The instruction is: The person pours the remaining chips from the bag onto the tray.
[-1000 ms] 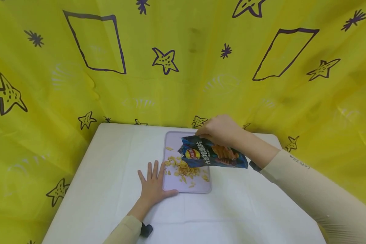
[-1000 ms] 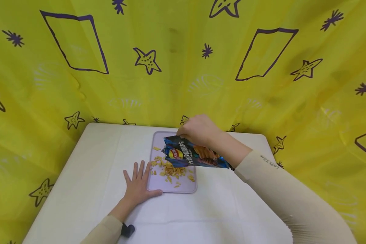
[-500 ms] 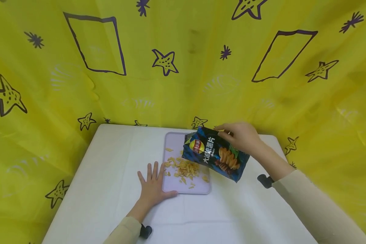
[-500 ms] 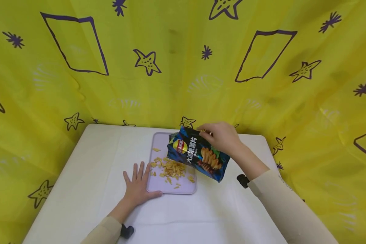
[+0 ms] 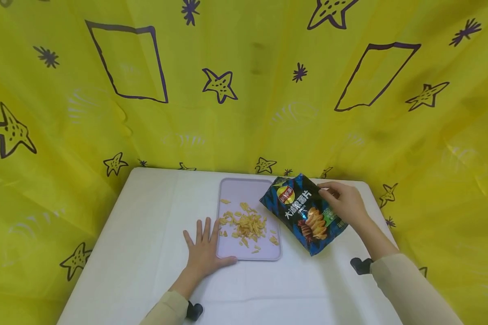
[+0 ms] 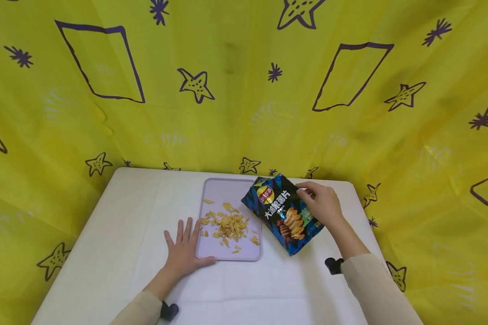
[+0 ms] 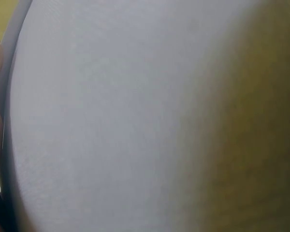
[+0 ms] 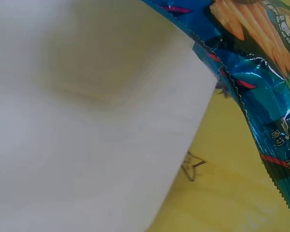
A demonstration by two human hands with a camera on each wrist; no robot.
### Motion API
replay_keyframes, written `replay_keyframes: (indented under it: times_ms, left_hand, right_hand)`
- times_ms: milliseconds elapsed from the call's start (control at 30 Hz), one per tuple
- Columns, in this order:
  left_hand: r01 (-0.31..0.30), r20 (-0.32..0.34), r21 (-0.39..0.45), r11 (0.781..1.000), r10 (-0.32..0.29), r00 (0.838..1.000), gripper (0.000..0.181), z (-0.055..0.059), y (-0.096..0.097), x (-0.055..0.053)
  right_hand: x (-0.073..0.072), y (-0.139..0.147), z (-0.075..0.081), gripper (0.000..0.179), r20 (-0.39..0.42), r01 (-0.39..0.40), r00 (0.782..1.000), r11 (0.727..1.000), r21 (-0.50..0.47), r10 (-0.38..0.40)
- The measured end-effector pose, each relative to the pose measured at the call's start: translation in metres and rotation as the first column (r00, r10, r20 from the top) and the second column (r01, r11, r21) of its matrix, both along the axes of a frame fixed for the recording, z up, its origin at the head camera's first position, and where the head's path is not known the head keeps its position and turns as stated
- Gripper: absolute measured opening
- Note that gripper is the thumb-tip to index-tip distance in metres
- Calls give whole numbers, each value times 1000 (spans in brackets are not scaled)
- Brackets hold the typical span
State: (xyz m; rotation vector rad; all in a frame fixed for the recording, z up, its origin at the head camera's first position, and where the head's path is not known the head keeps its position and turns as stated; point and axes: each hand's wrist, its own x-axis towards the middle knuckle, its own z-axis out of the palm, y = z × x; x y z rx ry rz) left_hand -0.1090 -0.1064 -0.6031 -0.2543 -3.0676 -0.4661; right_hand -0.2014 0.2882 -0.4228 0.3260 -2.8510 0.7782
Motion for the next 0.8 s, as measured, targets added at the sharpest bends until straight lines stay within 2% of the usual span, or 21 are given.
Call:
replay_keyframes:
  times_ms: [200, 367, 500, 600, 800]
  left_hand:
    - [1, -7, 1, 1000, -1, 1000, 129, -1, 1, 0]
    - [0, -10, 12, 1000, 0, 1000, 129, -2, 2, 0]
    - [-1, -11, 16, 1000, 1, 1000, 129, -1, 2, 1]
    - [0, -14, 21, 1000, 0, 1000, 128, 0, 2, 1]
    - [5, -11, 33, 999, -4, 1000, 128, 1, 2, 1]
  right_hand:
    - [7, 19, -22, 28, 3, 105, 994, 990, -97, -105]
    - [13, 34, -44, 35, 86, 232, 972, 952, -199, -219]
    - [16, 43, -62, 42, 194, 350, 931, 904, -246, -308]
    - [19, 47, -73, 46, 272, 434, 890, 861, -267, -365]
    - [25, 52, -90, 50, 393, 549, 815, 784, -289, -426]
